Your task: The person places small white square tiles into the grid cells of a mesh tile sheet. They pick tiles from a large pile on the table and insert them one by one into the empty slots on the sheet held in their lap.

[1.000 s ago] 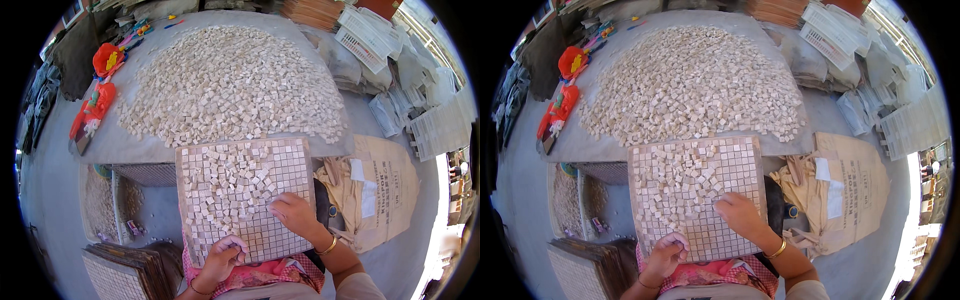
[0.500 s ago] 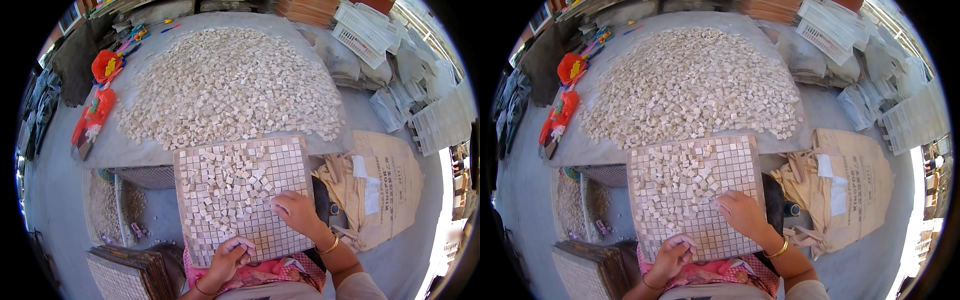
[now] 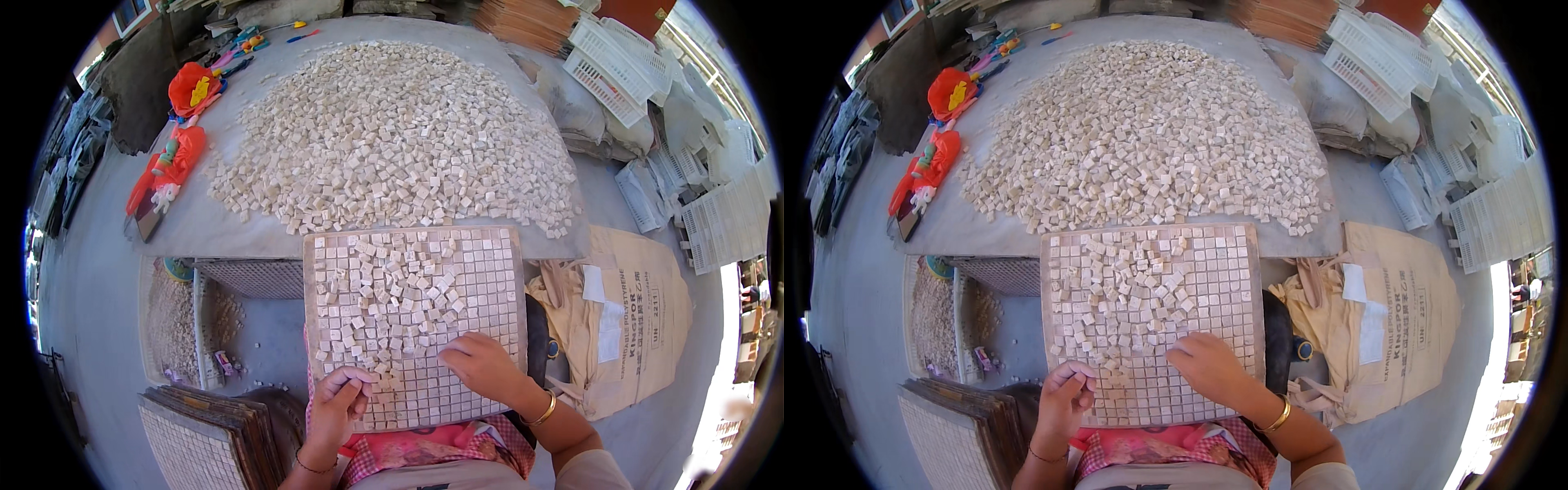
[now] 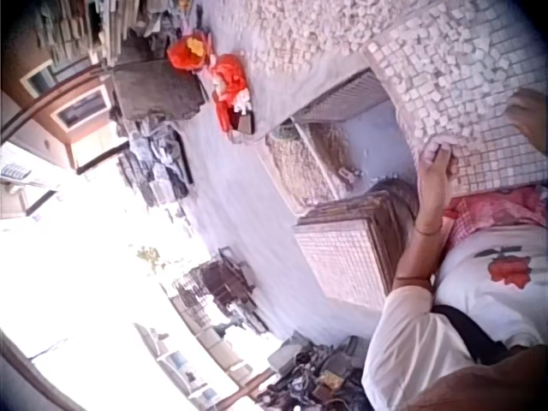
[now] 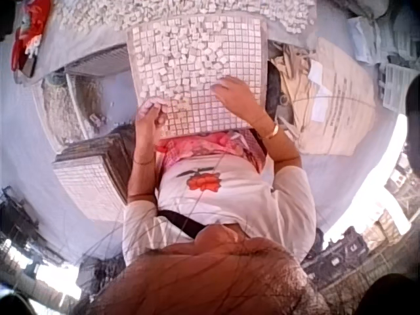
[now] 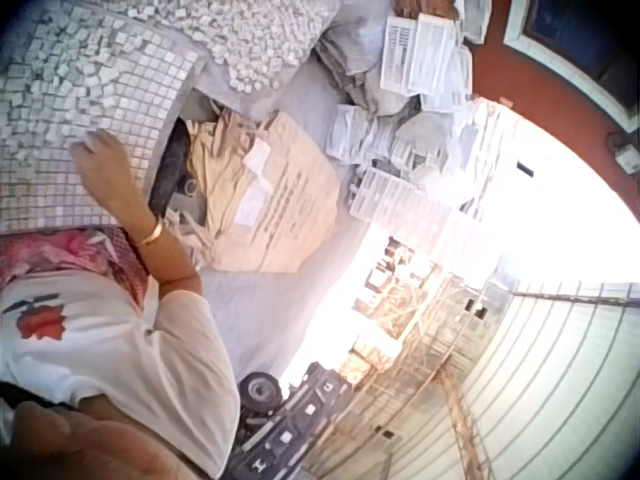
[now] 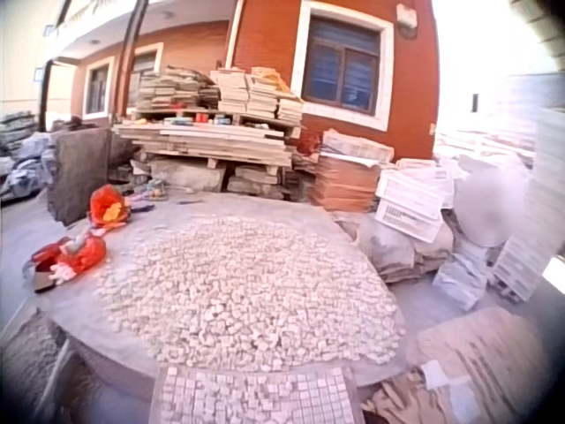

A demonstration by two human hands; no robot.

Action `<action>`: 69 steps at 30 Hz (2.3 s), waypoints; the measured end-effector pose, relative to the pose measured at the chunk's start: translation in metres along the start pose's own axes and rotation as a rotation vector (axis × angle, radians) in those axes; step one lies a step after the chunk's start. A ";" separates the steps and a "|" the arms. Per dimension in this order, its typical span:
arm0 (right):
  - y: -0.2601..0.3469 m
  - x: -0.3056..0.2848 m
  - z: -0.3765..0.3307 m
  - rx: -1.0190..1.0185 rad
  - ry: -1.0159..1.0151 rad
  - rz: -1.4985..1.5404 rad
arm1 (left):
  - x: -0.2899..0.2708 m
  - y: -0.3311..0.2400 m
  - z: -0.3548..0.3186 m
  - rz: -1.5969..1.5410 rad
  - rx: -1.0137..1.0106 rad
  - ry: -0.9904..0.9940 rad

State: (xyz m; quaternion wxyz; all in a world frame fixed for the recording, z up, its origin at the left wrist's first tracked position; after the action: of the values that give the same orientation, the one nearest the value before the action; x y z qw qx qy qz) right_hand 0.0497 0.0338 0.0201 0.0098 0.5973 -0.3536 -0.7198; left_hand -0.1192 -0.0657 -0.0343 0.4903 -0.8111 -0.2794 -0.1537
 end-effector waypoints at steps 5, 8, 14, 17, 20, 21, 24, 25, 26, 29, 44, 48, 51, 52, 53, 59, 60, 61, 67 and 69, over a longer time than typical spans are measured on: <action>0.010 0.007 0.008 0.035 -0.053 0.070 | -0.031 -0.022 -0.007 -0.039 0.147 -0.068; 0.015 0.011 0.011 0.094 -0.080 0.091 | -0.035 -0.023 -0.011 -0.034 0.143 -0.074; 0.021 0.013 0.015 0.102 -0.034 0.103 | -0.031 -0.007 -0.009 -0.040 0.101 -0.028; 0.019 0.020 0.009 0.082 -0.007 0.093 | -0.027 -0.007 -0.010 -0.047 0.095 -0.019; 0.020 0.019 0.006 0.090 0.003 0.079 | -0.028 -0.011 -0.012 -0.052 0.093 -0.036; 0.021 0.019 0.005 0.092 0.003 0.078 | -0.030 -0.011 -0.013 -0.054 0.089 -0.046; 0.022 0.013 0.006 0.127 -0.044 0.095 | -0.039 -0.005 -0.013 -0.065 0.103 -0.032; 0.022 0.016 0.005 0.113 -0.044 0.096 | -0.040 -0.004 -0.014 -0.061 0.099 -0.040; 0.020 0.019 0.004 0.103 -0.046 0.093 | -0.040 -0.004 -0.014 -0.057 0.094 -0.042; 0.021 0.019 0.005 0.107 -0.037 0.080 | -0.040 -0.003 -0.014 -0.058 0.094 -0.036; 0.020 0.015 0.011 0.099 -0.164 -0.002 | -0.041 -0.007 -0.013 -0.046 0.108 -0.051; 0.025 0.013 0.013 0.083 -0.166 -0.030 | -0.039 -0.008 -0.013 -0.052 0.107 -0.036; 0.032 0.002 0.021 0.119 -0.195 0.007 | -0.039 -0.007 -0.012 -0.059 0.124 -0.029; 0.032 0.005 0.025 0.123 -0.173 0.003 | -0.039 -0.005 -0.012 -0.056 0.114 -0.024; 0.032 0.008 0.030 0.125 -0.152 0.001 | -0.039 -0.005 -0.013 -0.050 0.106 -0.020; 0.023 0.017 0.036 0.107 -0.118 -0.037 | -0.025 0.014 -0.020 -0.097 -0.028 0.045; 0.024 0.014 0.036 0.104 -0.128 -0.024 | -0.021 0.020 -0.020 -0.114 -0.069 0.064; 0.020 0.012 0.035 0.148 -0.136 0.101 | -0.018 0.022 -0.019 -0.094 -0.086 0.088; 0.006 0.039 0.024 0.397 -0.043 1.091 | -0.022 0.019 -0.016 0.051 0.012 0.067; 0.008 0.049 0.020 0.374 0.022 1.121 | -0.018 -0.001 -0.011 0.373 0.212 0.054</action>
State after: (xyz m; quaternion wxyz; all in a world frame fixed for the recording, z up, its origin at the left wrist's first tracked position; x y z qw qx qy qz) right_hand 0.0149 0.0164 -0.0164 0.2868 0.3184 -0.7360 -0.5240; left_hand -0.1340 -0.0804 -0.0384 0.6000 -0.7883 -0.1257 -0.0520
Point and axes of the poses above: each hand's wrist, its own z-axis towards the middle knuckle, its own x-axis out of the palm, y = z × x, the point moved 9 cm from there along z, towards the middle knuckle, and after that the axes turned 8 degrees about y, right-handed, at the moved point
